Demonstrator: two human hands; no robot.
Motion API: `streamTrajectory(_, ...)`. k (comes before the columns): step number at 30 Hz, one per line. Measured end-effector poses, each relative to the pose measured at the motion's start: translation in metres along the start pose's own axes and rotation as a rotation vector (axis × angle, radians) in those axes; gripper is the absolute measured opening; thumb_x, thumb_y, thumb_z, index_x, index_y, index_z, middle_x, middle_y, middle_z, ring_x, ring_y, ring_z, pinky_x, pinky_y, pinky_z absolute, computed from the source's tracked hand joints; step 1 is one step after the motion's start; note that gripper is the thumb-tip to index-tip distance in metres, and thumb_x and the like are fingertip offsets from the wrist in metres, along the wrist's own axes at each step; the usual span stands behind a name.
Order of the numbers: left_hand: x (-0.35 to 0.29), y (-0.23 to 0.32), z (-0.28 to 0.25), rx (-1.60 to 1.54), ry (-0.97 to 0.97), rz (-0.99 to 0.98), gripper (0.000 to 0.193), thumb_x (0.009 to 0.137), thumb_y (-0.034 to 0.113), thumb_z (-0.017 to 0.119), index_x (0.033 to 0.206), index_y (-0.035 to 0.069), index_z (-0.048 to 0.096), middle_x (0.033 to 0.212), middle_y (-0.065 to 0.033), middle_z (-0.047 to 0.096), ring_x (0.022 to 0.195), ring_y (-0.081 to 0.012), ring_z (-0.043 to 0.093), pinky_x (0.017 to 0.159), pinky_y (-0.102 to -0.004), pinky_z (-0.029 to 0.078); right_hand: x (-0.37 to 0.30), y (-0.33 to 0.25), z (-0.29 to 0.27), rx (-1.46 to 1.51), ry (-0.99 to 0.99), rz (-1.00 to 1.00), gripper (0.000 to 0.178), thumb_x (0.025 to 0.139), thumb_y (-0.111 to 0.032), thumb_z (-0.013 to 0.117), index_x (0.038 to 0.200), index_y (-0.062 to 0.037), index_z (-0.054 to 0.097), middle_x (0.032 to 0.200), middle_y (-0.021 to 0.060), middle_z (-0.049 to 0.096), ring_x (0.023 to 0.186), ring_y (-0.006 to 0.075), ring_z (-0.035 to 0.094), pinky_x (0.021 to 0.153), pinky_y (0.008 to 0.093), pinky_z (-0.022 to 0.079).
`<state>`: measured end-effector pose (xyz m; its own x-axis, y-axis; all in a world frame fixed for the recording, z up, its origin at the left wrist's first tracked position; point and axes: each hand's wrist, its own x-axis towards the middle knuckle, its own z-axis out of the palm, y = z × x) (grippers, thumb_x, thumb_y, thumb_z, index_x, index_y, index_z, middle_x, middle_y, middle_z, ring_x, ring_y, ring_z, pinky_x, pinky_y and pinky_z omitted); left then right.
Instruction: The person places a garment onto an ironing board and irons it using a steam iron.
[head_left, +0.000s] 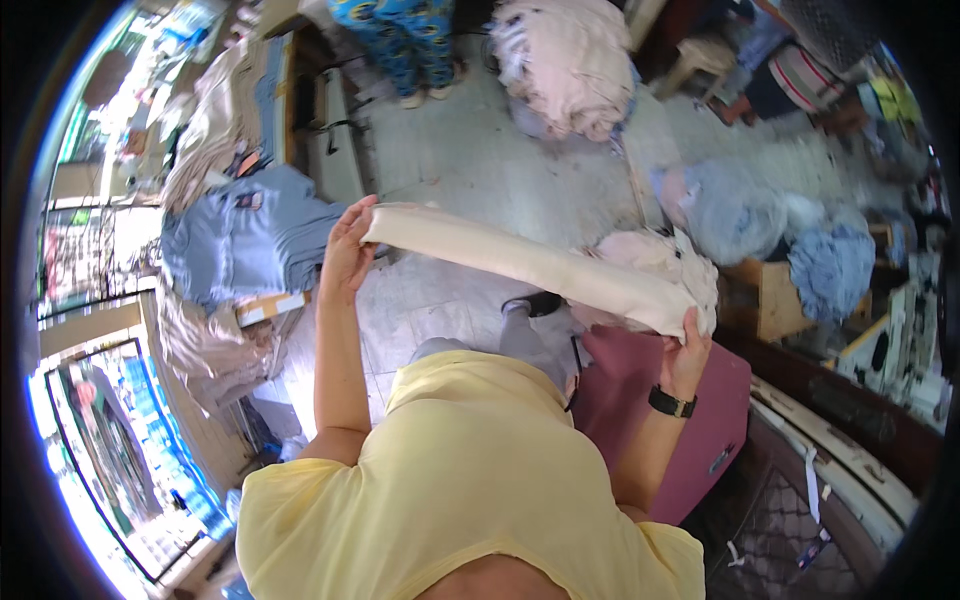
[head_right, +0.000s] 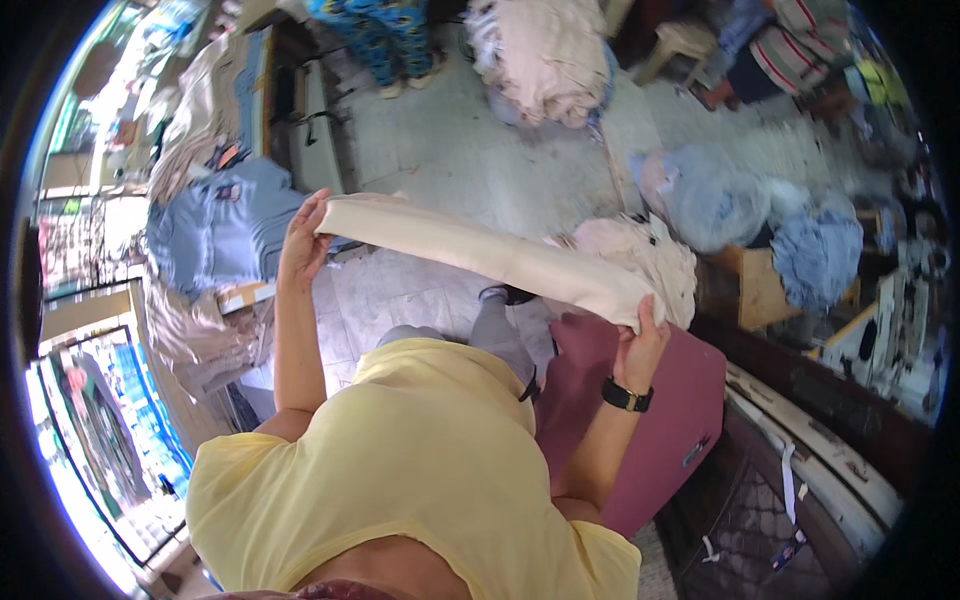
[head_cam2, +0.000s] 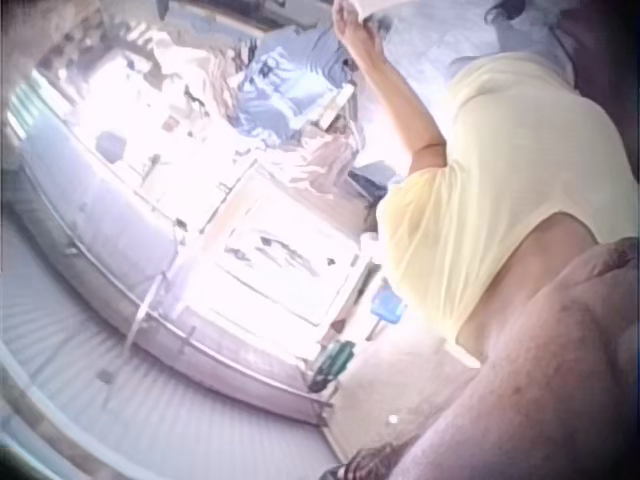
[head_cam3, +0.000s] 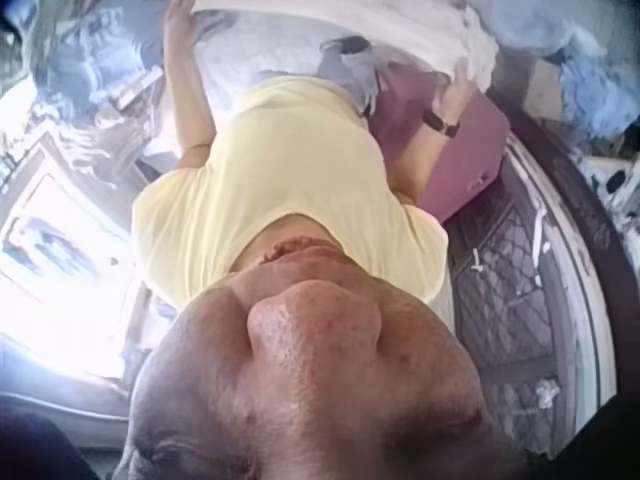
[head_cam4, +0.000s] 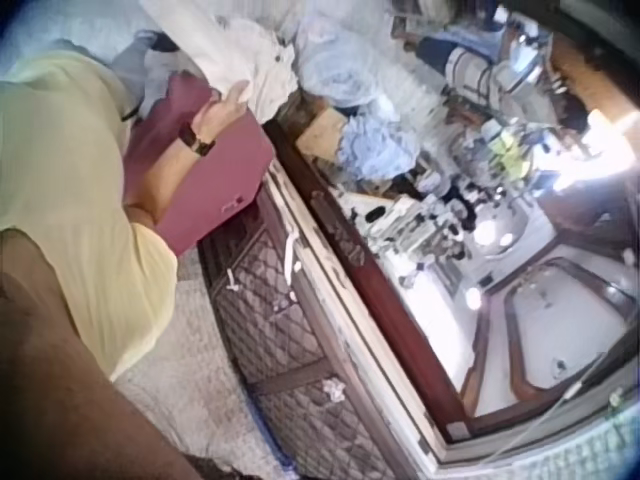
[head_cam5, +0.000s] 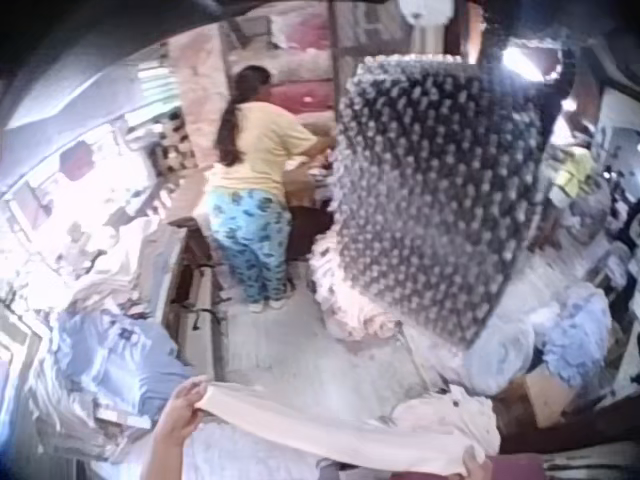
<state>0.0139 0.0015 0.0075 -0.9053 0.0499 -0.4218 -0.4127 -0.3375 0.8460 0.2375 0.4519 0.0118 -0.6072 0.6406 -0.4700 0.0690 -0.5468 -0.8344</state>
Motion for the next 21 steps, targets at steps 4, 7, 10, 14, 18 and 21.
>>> streamTrajectory(4, -0.033, 0.007, -0.071, -0.155, -0.001, 0.093, 0.028, 0.097, 0.011, 0.057, 0.123, 0.000, 0.056, 0.098, -0.0061, 0.066, 0.086, -0.0110, 0.065, 0.076, -0.0247, 0.055, -0.042, 0.016, 0.045, 0.003, -0.113, -0.121, 0.031, 0.094, -0.017, 0.065, 0.115, 0.0038, 0.056, 0.110, 0.0110, 0.064, 0.098, 0.0193, 0.065, 0.081, 0.0319, 0.055)
streamTrajectory(7, -0.086, 0.021, -0.158, -0.179, 0.081, 0.139, 0.027, 0.097, 0.013, 0.058, 0.121, 0.002, 0.058, 0.097, -0.0036, 0.066, 0.086, -0.0105, 0.065, 0.077, -0.0252, 0.055, -0.089, 0.046, 0.082, -0.003, -0.203, -0.069, 0.028, 0.094, -0.018, 0.065, 0.113, -0.0002, 0.058, 0.110, 0.0093, 0.064, 0.097, 0.0182, 0.064, 0.081, 0.0314, 0.054)
streamTrajectory(10, -0.156, 0.021, -0.232, -0.241, 0.205, 0.208, 0.027, 0.097, 0.016, 0.059, 0.121, 0.003, 0.059, 0.096, -0.0016, 0.066, 0.086, -0.0096, 0.064, 0.078, -0.0252, 0.054, -0.137, 0.075, 0.113, -0.075, -0.389, -0.010, 0.026, 0.095, -0.020, 0.063, 0.111, -0.0001, 0.060, 0.109, 0.0078, 0.064, 0.100, 0.0175, 0.063, 0.084, 0.0315, 0.052)
streamTrajectory(14, -0.266, 0.016, -0.348, -0.254, 0.357, 0.344, 0.028, 0.097, 0.017, 0.060, 0.122, 0.004, 0.059, 0.096, -0.0010, 0.066, 0.086, -0.0094, 0.064, 0.078, -0.0252, 0.053, -0.205, 0.119, 0.175, -0.154, -0.674, 0.062, 0.024, 0.096, -0.020, 0.061, 0.110, -0.0001, 0.062, 0.108, 0.0071, 0.066, 0.099, 0.0162, 0.064, 0.086, 0.0311, 0.052)
streamTrajectory(18, -0.370, 0.020, -0.443, -0.294, 0.521, 0.494, 0.028, 0.097, 0.014, 0.059, 0.123, 0.003, 0.059, 0.097, -0.0024, 0.067, 0.086, -0.0105, 0.065, 0.078, -0.0250, 0.053, -0.270, 0.164, 0.231, -0.219, -0.935, 0.157, 0.021, 0.096, -0.020, 0.061, 0.107, -0.0025, 0.065, 0.106, 0.0060, 0.069, 0.096, 0.0141, 0.066, 0.083, 0.0281, 0.053)
streamTrajectory(21, -0.428, 0.028, -0.495, -0.337, 0.724, 0.628, 0.027, 0.097, 0.012, 0.058, 0.122, 0.002, 0.060, 0.099, -0.0042, 0.067, 0.087, -0.0122, 0.066, 0.079, -0.0268, 0.054, -0.319, 0.196, 0.276, -0.293, -1.106, 0.249, 0.024, 0.097, -0.023, 0.061, 0.109, -0.0040, 0.066, 0.108, 0.0044, 0.068, 0.093, 0.0118, 0.065, 0.080, 0.0250, 0.051)
